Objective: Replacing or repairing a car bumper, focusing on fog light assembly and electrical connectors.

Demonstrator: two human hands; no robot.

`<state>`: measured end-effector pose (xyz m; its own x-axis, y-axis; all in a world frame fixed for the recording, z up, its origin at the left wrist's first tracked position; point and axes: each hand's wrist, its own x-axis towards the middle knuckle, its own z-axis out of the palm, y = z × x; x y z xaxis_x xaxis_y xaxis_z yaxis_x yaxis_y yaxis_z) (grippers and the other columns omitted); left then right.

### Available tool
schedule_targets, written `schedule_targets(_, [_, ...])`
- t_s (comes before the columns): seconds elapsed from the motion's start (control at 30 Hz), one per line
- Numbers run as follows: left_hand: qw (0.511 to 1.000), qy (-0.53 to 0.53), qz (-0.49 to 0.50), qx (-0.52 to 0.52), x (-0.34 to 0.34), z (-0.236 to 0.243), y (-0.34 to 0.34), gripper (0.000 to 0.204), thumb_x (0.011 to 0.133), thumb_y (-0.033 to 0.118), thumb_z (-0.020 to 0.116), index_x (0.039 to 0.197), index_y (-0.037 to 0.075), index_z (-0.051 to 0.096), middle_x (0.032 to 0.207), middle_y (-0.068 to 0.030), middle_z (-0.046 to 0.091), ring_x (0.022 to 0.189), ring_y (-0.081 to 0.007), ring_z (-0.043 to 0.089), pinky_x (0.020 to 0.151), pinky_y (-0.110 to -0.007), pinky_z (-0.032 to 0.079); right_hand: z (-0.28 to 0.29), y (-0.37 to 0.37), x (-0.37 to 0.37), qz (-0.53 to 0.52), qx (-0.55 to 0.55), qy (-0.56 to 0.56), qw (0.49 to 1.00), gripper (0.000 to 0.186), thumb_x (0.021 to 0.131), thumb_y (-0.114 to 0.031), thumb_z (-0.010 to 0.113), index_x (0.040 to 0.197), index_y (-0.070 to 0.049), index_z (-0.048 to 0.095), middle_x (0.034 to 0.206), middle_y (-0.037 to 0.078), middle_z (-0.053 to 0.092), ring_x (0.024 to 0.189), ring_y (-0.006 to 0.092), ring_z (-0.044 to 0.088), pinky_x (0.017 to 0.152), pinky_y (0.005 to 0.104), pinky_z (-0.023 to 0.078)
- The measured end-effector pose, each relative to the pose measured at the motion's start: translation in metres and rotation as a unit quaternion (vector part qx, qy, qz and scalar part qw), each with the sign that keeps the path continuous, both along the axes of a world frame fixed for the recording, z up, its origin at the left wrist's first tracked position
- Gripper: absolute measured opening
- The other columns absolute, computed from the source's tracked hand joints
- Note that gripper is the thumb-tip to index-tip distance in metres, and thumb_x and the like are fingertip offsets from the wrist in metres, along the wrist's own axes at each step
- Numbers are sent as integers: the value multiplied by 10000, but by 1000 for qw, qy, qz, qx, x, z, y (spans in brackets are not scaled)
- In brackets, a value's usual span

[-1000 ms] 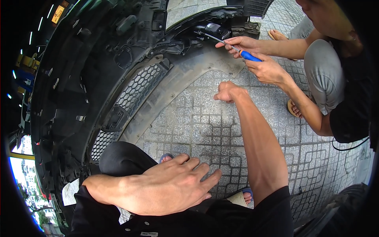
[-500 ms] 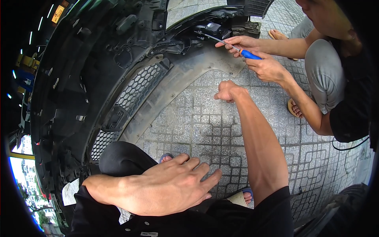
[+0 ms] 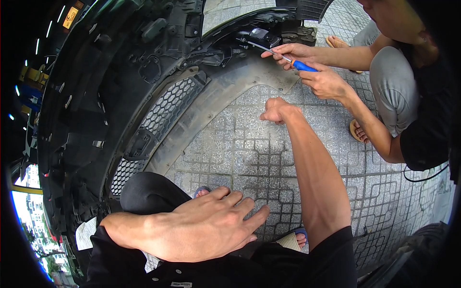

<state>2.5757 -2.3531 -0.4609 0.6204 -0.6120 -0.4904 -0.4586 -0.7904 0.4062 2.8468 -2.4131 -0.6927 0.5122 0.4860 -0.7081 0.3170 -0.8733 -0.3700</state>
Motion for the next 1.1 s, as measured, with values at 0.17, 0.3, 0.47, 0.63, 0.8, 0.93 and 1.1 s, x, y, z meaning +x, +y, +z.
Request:
schedule_targets(0.17, [1000, -3, 1, -6, 0, -1, 0, 538, 1104, 357, 548, 1470, -37, 538, 1138, -187, 652, 1087, -332, 653, 1008, -443, 495, 0, 0, 0, 5, -1, 0, 1000, 609, 913, -426, 742, 1423, -99, 675, 1457, 108, 665, 1320, 277, 665, 1075, 481, 566])
schedule_targets(0.3, [1000, -5, 0, -6, 0, -1, 0, 540, 1102, 357, 551, 1472, -36, 535, 1136, -186, 652, 1089, -332, 653, 1008, -442, 495, 1, 0, 0, 4, -2, 1, 1000, 608, 914, -428, 740, 1421, -99, 678, 1448, 109, 671, 1314, 277, 669, 1073, 481, 568])
schedule_targets(0.47, [1000, -2, -2, -2, -1, -1, 0, 541, 1104, 357, 549, 1477, -35, 530, 1135, -185, 648, 1087, -331, 651, 1004, -442, 496, 0, 0, 0, 3, -1, -2, 1000, 595, 915, -430, 740, 1404, -95, 688, 1415, 105, 690, 1289, 270, 684, 1061, 478, 574])
schedule_targets(0.63, [1000, -7, -2, -5, -1, -1, 0, 536, 1106, 356, 546, 1473, -34, 533, 1138, -184, 647, 1087, -330, 650, 1001, -442, 497, -1, 0, 1, 0, 1, 7, 1000, 589, 918, -428, 739, 1400, -93, 690, 1397, 99, 699, 1265, 261, 696, 1047, 477, 580])
schedule_targets(0.8, [1000, -13, -2, -9, -1, -2, 0, 535, 1107, 357, 543, 1472, -34, 534, 1136, -184, 647, 1084, -330, 651, 999, -441, 498, -2, -1, 0, 0, 4, -4, 1000, 579, 922, -422, 739, 1397, -94, 692, 1362, 97, 718, 1222, 259, 719, 1039, 470, 583])
schedule_targets(0.93, [1000, -3, -4, -1, 0, -1, 0, 542, 1109, 362, 537, 1482, -31, 527, 1139, -186, 647, 1088, -333, 650, 1003, -443, 497, -2, -1, 1, 2, 3, -2, 1000, 579, 922, -423, 741, 1396, -94, 693, 1360, 98, 719, 1220, 259, 719, 1036, 467, 583])
schedule_targets(1.1, [1000, 0, -3, 5, -1, -2, -2, 544, 1109, 361, 537, 1486, -30, 523, 1139, -183, 648, 1094, -332, 647, 1001, -443, 498, -1, -1, 2, 7, -7, 19, 1000, 592, 922, -425, 743, 1412, -97, 682, 1402, 103, 696, 1266, 264, 696, 1047, 465, 579])
